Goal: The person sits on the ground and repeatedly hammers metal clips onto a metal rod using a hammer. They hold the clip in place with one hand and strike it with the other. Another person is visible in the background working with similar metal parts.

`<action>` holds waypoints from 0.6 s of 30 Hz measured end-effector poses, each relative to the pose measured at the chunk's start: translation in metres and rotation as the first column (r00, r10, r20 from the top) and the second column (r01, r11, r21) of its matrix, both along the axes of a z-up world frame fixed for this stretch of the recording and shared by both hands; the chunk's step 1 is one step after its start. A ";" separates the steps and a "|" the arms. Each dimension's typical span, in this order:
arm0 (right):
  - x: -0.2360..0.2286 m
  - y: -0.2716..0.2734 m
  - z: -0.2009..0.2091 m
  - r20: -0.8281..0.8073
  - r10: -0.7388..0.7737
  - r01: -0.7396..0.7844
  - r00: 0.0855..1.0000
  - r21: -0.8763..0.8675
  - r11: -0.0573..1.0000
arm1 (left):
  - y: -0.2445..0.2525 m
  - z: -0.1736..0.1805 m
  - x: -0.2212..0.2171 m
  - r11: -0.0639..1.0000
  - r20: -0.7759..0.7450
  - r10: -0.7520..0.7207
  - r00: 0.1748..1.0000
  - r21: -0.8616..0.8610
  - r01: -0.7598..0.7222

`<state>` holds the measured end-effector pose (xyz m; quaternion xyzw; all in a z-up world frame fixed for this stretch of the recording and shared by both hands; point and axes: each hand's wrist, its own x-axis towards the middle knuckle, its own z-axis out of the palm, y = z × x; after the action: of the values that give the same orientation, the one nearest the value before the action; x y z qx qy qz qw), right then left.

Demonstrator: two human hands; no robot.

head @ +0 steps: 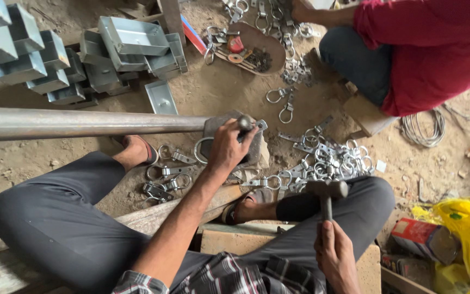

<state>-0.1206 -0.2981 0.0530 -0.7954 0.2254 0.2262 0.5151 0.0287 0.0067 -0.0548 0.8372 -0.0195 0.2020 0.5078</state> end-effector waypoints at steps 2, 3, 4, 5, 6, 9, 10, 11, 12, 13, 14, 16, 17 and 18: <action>0.016 0.022 0.008 0.142 0.134 -0.123 0.981 -0.081 0.989 | -0.002 0.002 0.001 0.999 -0.016 -0.001 1.000 0.034 0.001; 0.026 0.034 0.013 0.207 0.201 -0.177 0.957 -0.128 0.976 | -0.004 0.005 0.003 0.999 -0.024 -0.002 1.000 0.051 0.003; 0.037 0.045 0.020 0.284 0.272 -0.229 0.919 -0.177 0.957 | -0.005 0.008 0.005 0.997 -0.050 0.003 0.999 0.083 0.001; 0.048 0.056 0.026 0.354 0.342 -0.274 0.870 -0.229 0.934 | -0.007 0.011 0.007 0.993 -0.075 0.009 0.997 0.115 0.000; 0.057 0.064 0.033 0.415 0.409 -0.310 0.813 -0.286 0.907 | -0.008 0.014 0.009 0.989 -0.103 0.012 0.995 0.145 0.003; 0.078 0.083 0.047 0.440 0.497 -0.305 0.748 -0.437 0.846 | -0.014 0.020 0.011 0.991 -0.106 0.022 0.994 0.133 -0.008; 0.084 0.090 0.048 0.482 0.526 -0.301 0.701 -0.469 0.830 | -0.013 0.023 0.013 0.991 -0.116 0.031 0.993 0.135 -0.015; 0.089 0.096 0.046 0.520 0.555 -0.295 0.650 -0.501 0.814 | -0.013 0.025 0.012 0.990 -0.125 0.040 0.991 0.138 -0.022; 0.094 0.102 0.045 0.556 0.581 -0.283 0.594 -0.532 0.798 | -0.015 0.027 0.012 0.990 -0.130 0.047 0.990 0.141 -0.028; 0.098 0.106 0.044 0.606 0.625 -0.273 0.492 -0.574 0.772 | -0.016 0.029 0.011 0.989 -0.099 0.050 0.994 0.145 -0.036; 0.103 0.110 0.044 0.645 0.662 -0.259 0.380 -0.613 0.746 | -0.016 0.032 0.010 0.988 -0.066 0.056 0.996 0.151 -0.045; 0.113 0.116 0.053 0.640 0.652 -0.331 0.407 -0.562 0.758 | -0.014 0.038 0.010 0.986 -0.056 0.049 0.997 0.164 -0.039; 0.119 0.116 0.063 0.580 0.611 -0.406 0.539 -0.456 0.792 | -0.013 0.041 0.012 0.985 -0.080 0.036 0.996 0.171 -0.022; 0.122 0.114 0.076 0.483 0.575 -0.466 0.660 -0.336 0.818 | -0.013 0.042 0.011 0.985 -0.114 0.025 0.993 0.173 -0.005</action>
<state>0.0016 -0.1842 0.1295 -0.8999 -0.1555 0.0972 0.3956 0.0399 -0.0059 -0.0125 0.8885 -0.0015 0.1546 0.4320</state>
